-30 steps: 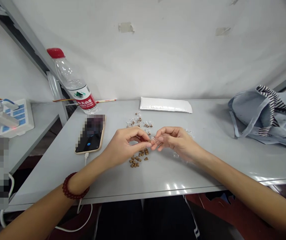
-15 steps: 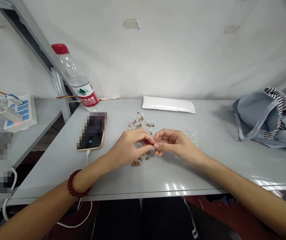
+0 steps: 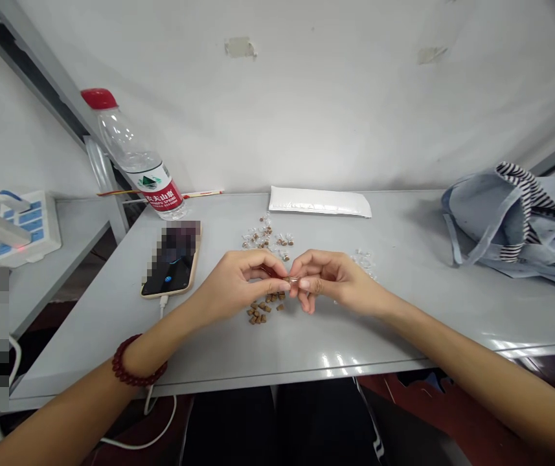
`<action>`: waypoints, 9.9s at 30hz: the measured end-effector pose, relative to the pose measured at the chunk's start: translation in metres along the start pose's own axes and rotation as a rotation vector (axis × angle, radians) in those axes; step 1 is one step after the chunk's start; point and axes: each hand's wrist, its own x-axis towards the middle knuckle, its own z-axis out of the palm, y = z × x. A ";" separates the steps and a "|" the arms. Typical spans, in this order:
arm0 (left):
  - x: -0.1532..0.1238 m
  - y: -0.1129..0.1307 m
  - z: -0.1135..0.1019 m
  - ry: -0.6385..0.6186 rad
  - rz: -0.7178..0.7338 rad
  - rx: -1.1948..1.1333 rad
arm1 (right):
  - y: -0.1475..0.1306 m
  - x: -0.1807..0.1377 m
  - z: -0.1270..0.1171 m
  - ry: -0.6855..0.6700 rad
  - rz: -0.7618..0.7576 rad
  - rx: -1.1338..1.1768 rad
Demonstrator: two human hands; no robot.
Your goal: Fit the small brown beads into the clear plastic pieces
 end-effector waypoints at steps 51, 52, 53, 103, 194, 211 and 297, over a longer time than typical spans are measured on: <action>0.002 -0.003 -0.022 -0.153 -0.042 0.740 | -0.003 0.001 -0.057 0.121 -0.067 -0.978; 0.003 -0.005 -0.020 -0.177 -0.035 0.733 | -0.001 0.001 -0.056 0.109 -0.072 -0.995; 0.003 -0.006 -0.019 -0.199 -0.036 0.725 | 0.002 0.001 -0.056 0.104 -0.074 -1.014; 0.002 -0.005 0.010 0.092 0.453 0.498 | 0.010 0.007 -0.011 0.117 0.162 0.089; 0.001 -0.016 -0.003 -0.139 0.084 0.777 | 0.005 0.002 -0.029 0.217 -0.071 -0.837; 0.003 -0.014 0.010 0.014 -0.005 0.656 | 0.003 0.002 -0.021 0.144 -0.170 -0.960; 0.012 -0.033 -0.009 0.322 0.438 0.911 | -0.025 -0.012 -0.081 0.714 0.019 -0.827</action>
